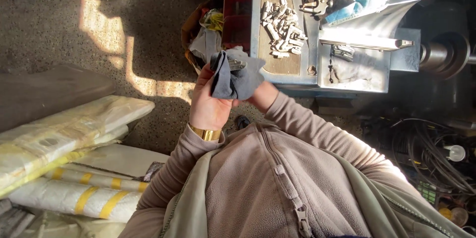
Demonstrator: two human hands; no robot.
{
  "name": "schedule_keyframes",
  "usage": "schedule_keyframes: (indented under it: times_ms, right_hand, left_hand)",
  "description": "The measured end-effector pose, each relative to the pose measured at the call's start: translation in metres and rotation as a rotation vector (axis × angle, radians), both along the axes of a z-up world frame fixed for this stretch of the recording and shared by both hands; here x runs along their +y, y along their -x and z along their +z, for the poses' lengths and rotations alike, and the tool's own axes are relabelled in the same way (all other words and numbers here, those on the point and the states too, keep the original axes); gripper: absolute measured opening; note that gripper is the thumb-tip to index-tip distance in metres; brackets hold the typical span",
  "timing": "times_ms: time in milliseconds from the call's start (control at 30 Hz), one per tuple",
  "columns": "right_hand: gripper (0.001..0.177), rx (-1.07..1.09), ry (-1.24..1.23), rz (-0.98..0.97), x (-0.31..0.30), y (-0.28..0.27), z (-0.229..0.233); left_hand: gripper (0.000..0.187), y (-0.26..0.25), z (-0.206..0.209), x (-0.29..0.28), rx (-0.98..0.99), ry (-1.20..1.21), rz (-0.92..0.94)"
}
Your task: The person wipes small metal pins with a cloth, taking them from a container and placing them onto a metal machine surface.
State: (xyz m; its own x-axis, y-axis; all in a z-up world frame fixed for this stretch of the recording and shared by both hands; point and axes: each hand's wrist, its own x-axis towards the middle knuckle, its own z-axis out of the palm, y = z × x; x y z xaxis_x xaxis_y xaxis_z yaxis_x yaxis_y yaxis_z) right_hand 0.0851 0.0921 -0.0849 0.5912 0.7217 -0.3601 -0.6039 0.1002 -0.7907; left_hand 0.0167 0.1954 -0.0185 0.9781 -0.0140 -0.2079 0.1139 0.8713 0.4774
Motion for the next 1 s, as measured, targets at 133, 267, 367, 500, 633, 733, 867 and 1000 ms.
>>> schedule_keyframes:
  times_ms: [133, 267, 367, 500, 633, 733, 867, 1000]
  right_hand:
    - [0.008, -0.207, -0.061, -0.302, -0.056, 0.004, 0.041]
    - [0.012, -0.414, -0.14, -0.611, -0.058, 0.013, 0.089]
    - [0.037, -0.754, -0.116, -0.479, -0.064, 0.007, 0.048]
    - [0.015, -0.8, -0.015, -0.594, -0.062, 0.005, 0.05]
    - [0.014, -0.783, 0.086, -0.566, -0.066, 0.008, 0.057]
    - [0.01, -0.834, 0.092, -0.537, -0.064, 0.013, 0.061]
    - [0.011, -0.795, 0.132, -0.576, -0.074, 0.0, 0.019]
    - [0.009, -0.789, 0.114, -0.554, -0.068, 0.012, 0.06]
  left_hand:
    - [0.009, 0.009, 0.017, -0.009, 0.074, -0.155, 0.213]
    - [0.005, 0.011, 0.023, -0.016, 0.083, -0.253, 0.255]
    - [0.01, 0.011, 0.022, -0.029, 0.061, -0.356, 0.31]
    - [0.012, 0.014, 0.016, -0.041, 0.032, -0.518, 0.246]
    - [0.016, 0.01, 0.023, -0.045, 0.105, -0.566, 0.329]
    - [0.013, 0.009, 0.018, -0.04, 0.115, -0.57, 0.371]
    - [0.013, 0.012, 0.013, -0.046, -0.022, -0.913, 0.347]
    - [0.01, 0.007, 0.022, -0.041, 0.027, -0.906, 0.351]
